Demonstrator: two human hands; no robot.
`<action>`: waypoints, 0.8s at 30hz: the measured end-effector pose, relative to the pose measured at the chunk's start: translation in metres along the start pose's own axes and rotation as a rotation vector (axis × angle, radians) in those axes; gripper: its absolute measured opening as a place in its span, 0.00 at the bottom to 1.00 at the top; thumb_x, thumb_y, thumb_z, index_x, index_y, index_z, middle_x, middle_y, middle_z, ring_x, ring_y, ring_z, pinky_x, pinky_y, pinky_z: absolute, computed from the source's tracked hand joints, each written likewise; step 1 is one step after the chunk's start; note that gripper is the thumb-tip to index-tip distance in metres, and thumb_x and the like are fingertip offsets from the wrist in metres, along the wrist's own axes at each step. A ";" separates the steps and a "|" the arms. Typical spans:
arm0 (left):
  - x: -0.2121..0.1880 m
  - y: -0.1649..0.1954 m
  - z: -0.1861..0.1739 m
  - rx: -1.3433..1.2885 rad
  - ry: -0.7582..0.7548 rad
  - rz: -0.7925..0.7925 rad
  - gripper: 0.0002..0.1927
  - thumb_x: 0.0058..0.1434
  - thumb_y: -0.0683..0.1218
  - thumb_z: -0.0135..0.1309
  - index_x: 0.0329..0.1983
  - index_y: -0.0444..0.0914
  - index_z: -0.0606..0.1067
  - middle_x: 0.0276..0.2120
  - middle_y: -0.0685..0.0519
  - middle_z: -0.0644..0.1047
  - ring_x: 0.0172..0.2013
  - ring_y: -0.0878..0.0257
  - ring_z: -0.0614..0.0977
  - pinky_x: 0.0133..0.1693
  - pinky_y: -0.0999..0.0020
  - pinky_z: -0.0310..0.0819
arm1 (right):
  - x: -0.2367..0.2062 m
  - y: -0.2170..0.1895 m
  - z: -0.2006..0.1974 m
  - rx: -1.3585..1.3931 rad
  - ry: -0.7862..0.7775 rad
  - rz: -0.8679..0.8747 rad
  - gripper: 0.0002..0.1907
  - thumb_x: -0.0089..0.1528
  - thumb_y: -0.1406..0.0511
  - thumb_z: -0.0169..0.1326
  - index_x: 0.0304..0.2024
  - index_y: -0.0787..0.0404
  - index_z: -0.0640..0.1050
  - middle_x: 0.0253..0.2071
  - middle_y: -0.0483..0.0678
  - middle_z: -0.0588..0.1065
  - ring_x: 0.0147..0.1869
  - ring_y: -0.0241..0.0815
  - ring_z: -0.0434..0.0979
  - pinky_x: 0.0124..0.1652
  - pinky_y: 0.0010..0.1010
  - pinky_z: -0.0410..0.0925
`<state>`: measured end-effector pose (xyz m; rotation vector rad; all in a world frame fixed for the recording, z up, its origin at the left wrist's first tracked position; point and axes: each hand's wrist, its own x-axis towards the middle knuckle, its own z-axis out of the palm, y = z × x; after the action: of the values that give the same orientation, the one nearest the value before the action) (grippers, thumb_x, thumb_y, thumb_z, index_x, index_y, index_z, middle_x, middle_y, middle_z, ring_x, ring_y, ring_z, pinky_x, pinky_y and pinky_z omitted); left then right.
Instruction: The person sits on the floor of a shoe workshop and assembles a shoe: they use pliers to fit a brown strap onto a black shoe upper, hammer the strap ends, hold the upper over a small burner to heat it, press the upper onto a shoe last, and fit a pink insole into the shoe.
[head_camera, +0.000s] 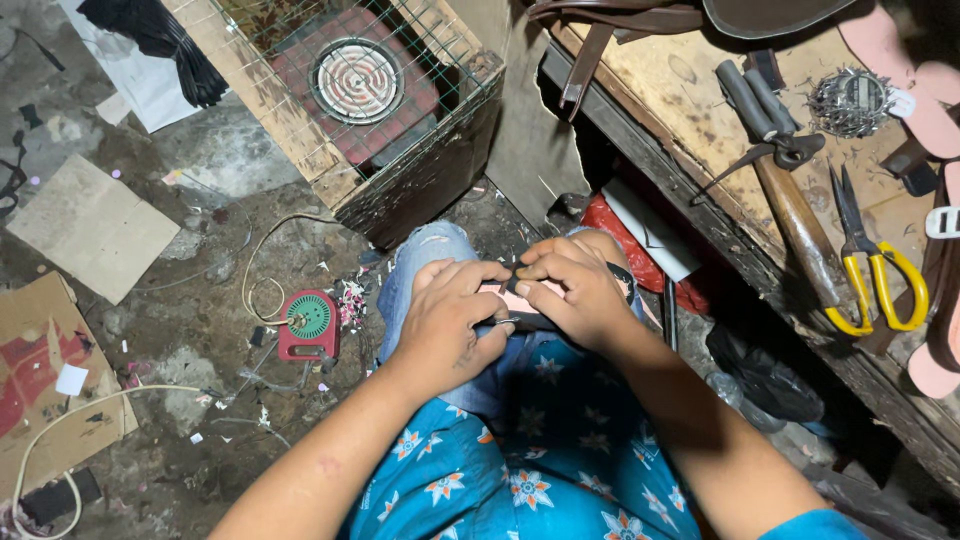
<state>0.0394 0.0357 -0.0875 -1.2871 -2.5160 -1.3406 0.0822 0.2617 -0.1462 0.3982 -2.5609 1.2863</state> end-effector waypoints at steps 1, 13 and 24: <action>0.000 -0.001 0.000 -0.005 -0.004 0.002 0.08 0.49 0.45 0.64 0.30 0.41 0.77 0.49 0.51 0.78 0.51 0.52 0.78 0.57 0.52 0.64 | 0.000 0.000 0.000 0.004 0.001 0.006 0.08 0.60 0.64 0.62 0.39 0.60 0.79 0.47 0.51 0.78 0.53 0.49 0.78 0.53 0.38 0.67; 0.002 -0.002 0.005 -0.056 -0.004 -0.109 0.04 0.53 0.45 0.61 0.31 0.42 0.79 0.47 0.55 0.80 0.50 0.55 0.79 0.56 0.56 0.63 | -0.001 -0.005 -0.007 0.015 -0.045 0.023 0.09 0.60 0.66 0.59 0.42 0.61 0.81 0.48 0.51 0.78 0.56 0.49 0.78 0.54 0.37 0.67; 0.001 0.005 0.016 0.030 0.070 -0.150 0.05 0.51 0.43 0.61 0.29 0.40 0.76 0.48 0.52 0.79 0.52 0.54 0.78 0.56 0.56 0.63 | -0.003 -0.007 -0.010 0.000 -0.060 0.022 0.13 0.57 0.65 0.61 0.44 0.61 0.80 0.51 0.51 0.77 0.58 0.50 0.77 0.57 0.39 0.66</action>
<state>0.0469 0.0490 -0.0938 -1.0459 -2.6192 -1.3433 0.0887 0.2662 -0.1363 0.4162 -2.6217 1.3013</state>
